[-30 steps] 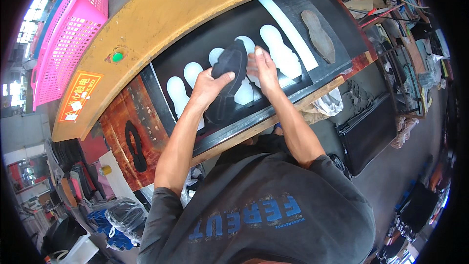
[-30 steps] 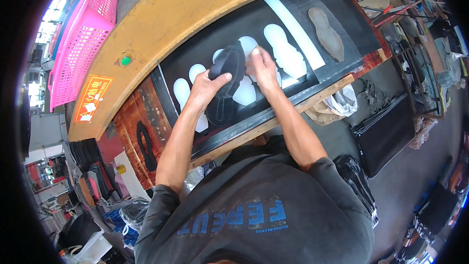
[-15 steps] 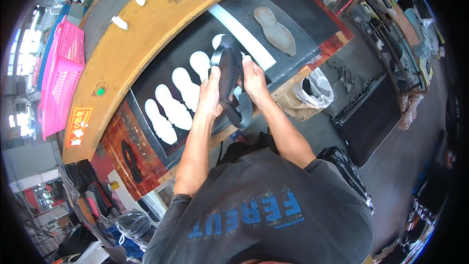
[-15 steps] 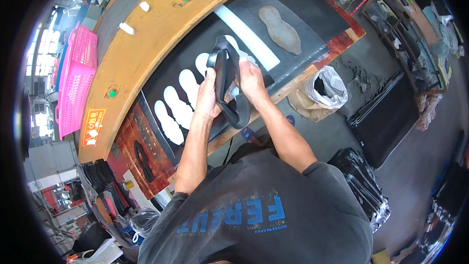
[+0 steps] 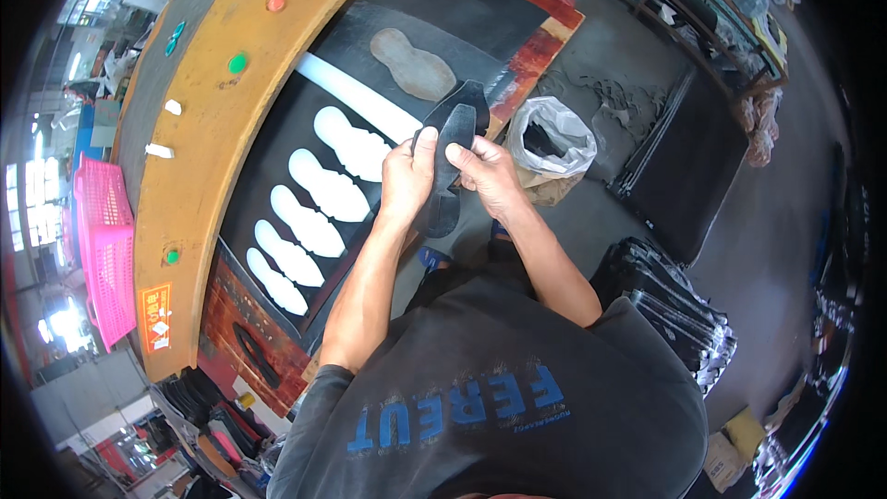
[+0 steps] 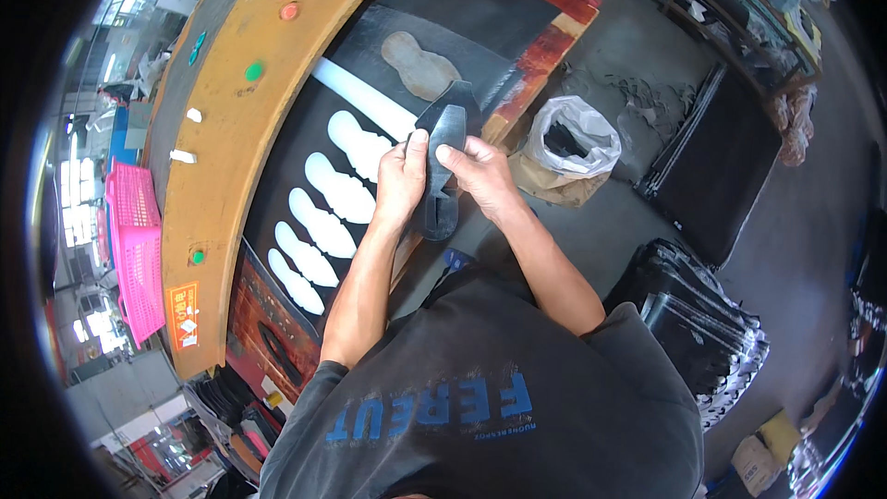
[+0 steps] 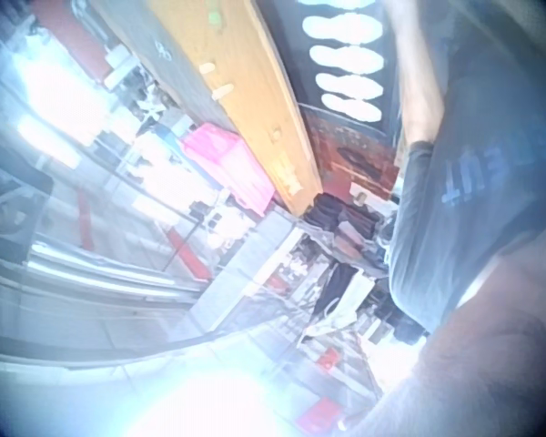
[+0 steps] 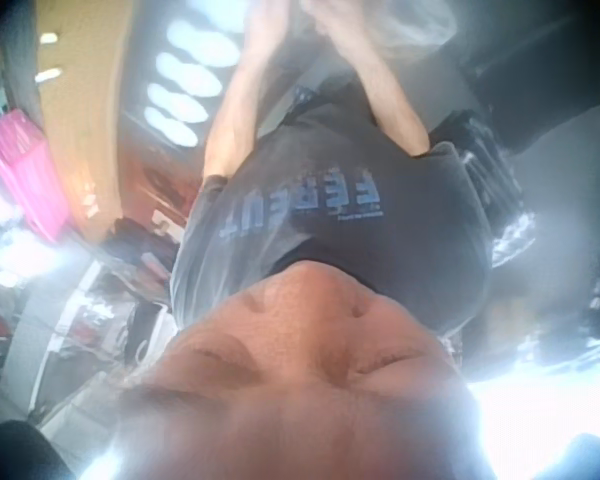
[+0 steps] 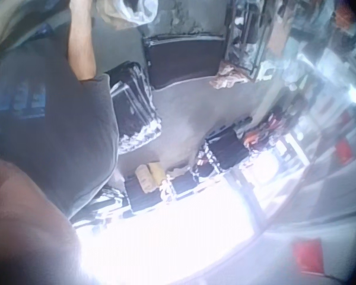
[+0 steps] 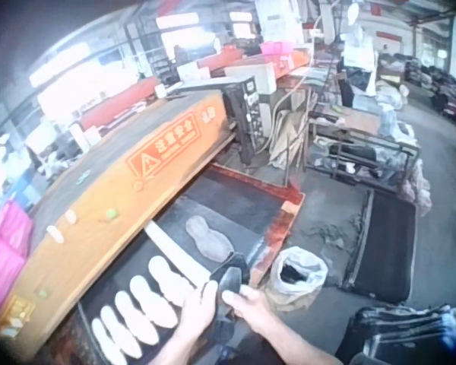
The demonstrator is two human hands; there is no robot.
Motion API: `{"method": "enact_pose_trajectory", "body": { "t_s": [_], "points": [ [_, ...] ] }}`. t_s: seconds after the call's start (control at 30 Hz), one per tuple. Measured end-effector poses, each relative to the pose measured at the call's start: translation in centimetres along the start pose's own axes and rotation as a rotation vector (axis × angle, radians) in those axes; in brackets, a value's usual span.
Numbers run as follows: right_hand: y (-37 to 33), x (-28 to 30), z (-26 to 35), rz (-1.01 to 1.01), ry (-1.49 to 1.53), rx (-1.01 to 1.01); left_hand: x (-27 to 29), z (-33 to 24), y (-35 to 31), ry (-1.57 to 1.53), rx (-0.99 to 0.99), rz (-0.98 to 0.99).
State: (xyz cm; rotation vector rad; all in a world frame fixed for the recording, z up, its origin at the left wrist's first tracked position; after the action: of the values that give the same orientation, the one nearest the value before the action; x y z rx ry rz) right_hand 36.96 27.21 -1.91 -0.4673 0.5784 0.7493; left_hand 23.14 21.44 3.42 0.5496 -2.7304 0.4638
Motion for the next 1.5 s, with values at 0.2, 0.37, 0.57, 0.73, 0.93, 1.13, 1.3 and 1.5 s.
{"method": "enact_pose_trajectory", "body": {
  "t_s": [0.2,0.37,0.57,0.73,0.93,1.13,1.3,1.5],
  "points": [
    [-5.4,6.1,0.9,0.258,0.077,0.076,3.1,5.1,4.4,-0.588,0.372,-0.160],
    [-10.0,15.4,5.7,-0.262,0.278,0.442,8.4,5.3,2.4,-0.744,0.320,-0.161],
    [-7.1,27.3,6.8,-0.818,-0.378,0.283,11.1,5.0,-4.6,-0.830,0.306,-0.186],
    [1.0,36.9,0.8,-0.638,-1.032,-0.173,14.1,7.5,-12.1,-0.601,0.207,-0.209],
    [-2.0,39.5,-16.2,-0.291,-0.714,-0.878,20.5,12.6,-25.0,-0.944,0.414,-0.536],
    [-10.4,29.9,-25.9,0.146,-0.793,-0.956,36.1,22.7,-42.9,-0.723,0.547,-0.889],
    [-11.4,21.8,-26.6,0.398,-0.699,-0.838,46.9,31.8,-48.8,0.566,0.854,-1.038],
    [-10.0,9.4,-23.5,-0.167,-0.796,-0.978,44.9,41.7,-43.2,0.810,1.034,-0.865]
  ]
}}
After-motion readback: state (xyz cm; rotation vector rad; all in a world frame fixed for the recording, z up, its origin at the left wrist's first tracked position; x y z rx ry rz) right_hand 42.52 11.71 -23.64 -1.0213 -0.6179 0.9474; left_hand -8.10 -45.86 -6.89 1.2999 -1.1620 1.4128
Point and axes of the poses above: each hand's wrist, its own y-axis towards the middle knuckle, its own x-axis out of the back of the hand, z = x × y, the point moved 4 cm from there along y, towards the middle knuckle, and after that the axes turned 9 degrees about z, right-handed, at the moved point
